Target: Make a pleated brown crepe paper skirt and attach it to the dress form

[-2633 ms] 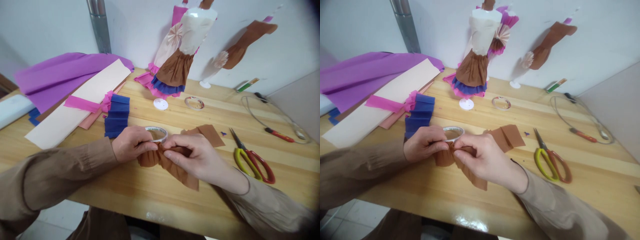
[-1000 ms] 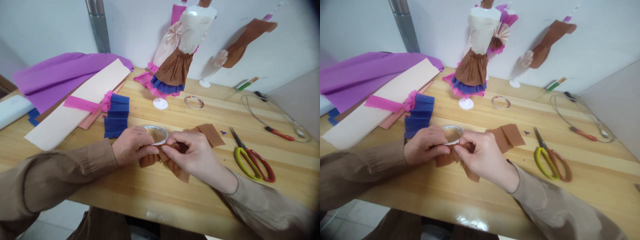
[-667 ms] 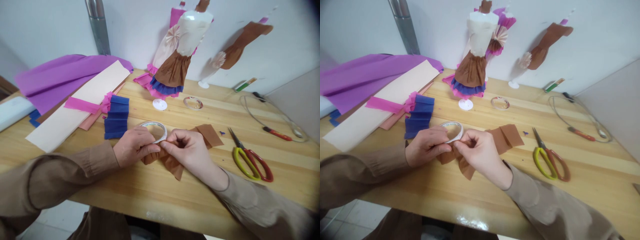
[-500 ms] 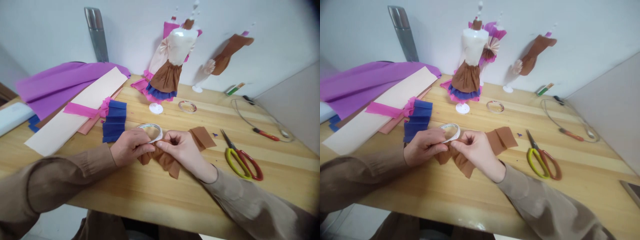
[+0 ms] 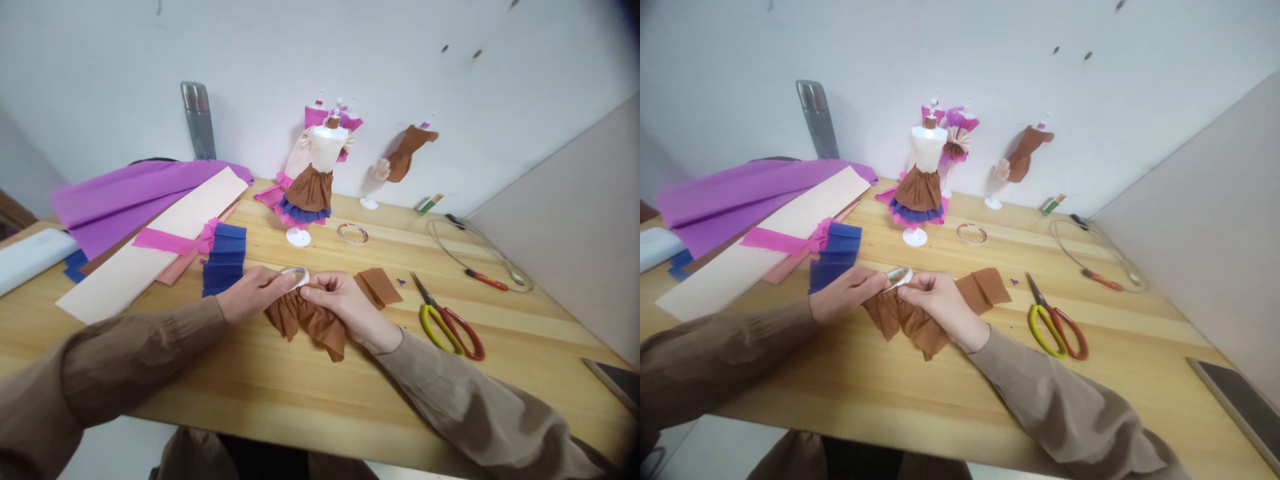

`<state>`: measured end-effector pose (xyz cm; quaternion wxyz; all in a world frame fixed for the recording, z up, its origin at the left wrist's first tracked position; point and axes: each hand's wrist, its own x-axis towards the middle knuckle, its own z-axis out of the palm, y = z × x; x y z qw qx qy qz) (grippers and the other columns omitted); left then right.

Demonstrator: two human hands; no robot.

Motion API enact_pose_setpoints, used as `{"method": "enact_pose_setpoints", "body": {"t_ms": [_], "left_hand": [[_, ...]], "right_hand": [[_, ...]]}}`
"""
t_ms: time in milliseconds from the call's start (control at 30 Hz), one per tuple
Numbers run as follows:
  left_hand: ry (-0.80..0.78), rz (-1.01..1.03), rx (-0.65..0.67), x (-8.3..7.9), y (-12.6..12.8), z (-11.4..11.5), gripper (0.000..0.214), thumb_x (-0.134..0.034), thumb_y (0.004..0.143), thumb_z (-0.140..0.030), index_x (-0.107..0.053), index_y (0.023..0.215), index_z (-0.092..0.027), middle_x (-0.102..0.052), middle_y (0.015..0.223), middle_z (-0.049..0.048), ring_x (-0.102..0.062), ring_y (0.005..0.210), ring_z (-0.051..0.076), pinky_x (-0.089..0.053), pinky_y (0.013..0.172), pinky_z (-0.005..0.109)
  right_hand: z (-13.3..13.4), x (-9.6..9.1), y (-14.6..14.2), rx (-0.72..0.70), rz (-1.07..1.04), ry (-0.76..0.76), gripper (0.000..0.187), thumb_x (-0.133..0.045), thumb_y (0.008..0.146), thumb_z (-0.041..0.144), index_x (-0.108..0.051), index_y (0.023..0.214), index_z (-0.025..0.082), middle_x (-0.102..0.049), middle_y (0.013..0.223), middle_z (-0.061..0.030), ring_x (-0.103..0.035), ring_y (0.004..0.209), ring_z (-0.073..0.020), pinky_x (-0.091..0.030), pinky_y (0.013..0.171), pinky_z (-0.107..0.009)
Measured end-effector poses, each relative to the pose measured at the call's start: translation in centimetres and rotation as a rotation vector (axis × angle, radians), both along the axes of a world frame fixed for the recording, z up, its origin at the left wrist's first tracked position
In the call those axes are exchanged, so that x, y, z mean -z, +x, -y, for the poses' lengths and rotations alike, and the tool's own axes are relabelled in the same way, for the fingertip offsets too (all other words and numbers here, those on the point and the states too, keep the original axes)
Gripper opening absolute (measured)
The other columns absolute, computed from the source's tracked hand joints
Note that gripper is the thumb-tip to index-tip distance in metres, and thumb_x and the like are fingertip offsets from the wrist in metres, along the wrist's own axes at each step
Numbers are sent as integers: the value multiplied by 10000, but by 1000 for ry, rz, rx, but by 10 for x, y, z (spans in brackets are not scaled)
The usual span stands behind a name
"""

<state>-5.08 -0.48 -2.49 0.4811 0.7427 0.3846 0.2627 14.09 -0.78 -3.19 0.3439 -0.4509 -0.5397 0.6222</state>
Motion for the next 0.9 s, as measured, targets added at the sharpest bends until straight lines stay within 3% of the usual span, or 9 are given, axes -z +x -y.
{"method": "enact_pose_setpoints", "body": {"t_ms": [200,300,467,567,700,800,900], "left_hand": [[186,-92,-33,1,8,0,433,-499,840,-388,-350,504,-159,-269,511,-50,-288,490,65,-191,461,205],[181,-34,4,0,5,3,418,-481,850,-367,-345,516,-156,-253,540,-49,-274,516,64,-196,478,210],[2,142,51,-15,-7,6,436,-521,845,-452,-422,549,-147,-294,530,-55,-272,507,62,-199,460,207],[-131,176,92,-19,-14,5,491,-578,805,-524,-432,537,-140,-318,515,-54,-278,495,56,-196,455,204],[-351,262,158,-13,-17,7,538,-643,754,-567,-434,514,-133,-315,486,-60,-254,453,39,-174,434,198],[-500,404,71,-8,-12,8,516,-714,705,-551,-502,526,-115,-416,480,-39,-340,442,41,-233,429,179],[-617,568,-88,-9,-6,7,433,-783,652,-501,-640,639,-92,-615,606,34,-533,544,95,-392,503,186]], "right_hand": [[2,1,-1,-51,59,91,356,-781,640,461,-634,699,142,-603,680,3,-531,631,-116,-427,636,-262],[4,-5,1,-126,52,139,332,-756,682,446,-598,689,153,-560,663,21,-511,638,-113,-412,641,-257],[6,-33,11,-350,119,242,324,-694,763,384,-504,626,160,-394,586,63,-355,547,-69,-296,521,-217],[3,-45,17,-469,194,213,310,-670,770,380,-493,637,164,-399,588,60,-343,529,-65,-268,482,-213],[-5,-48,24,-577,322,242,260,-655,763,355,-516,649,167,-429,580,53,-372,512,-69,-295,470,-212],[-6,-52,30,-433,478,510,181,-619,803,342,-608,759,167,-574,671,0,-524,599,-127,-426,555,-260],[5,-62,34,-80,565,1029,203,-628,824,292,-637,996,184,-659,1013,-96,-616,957,-242,-488,849,-403]]}}
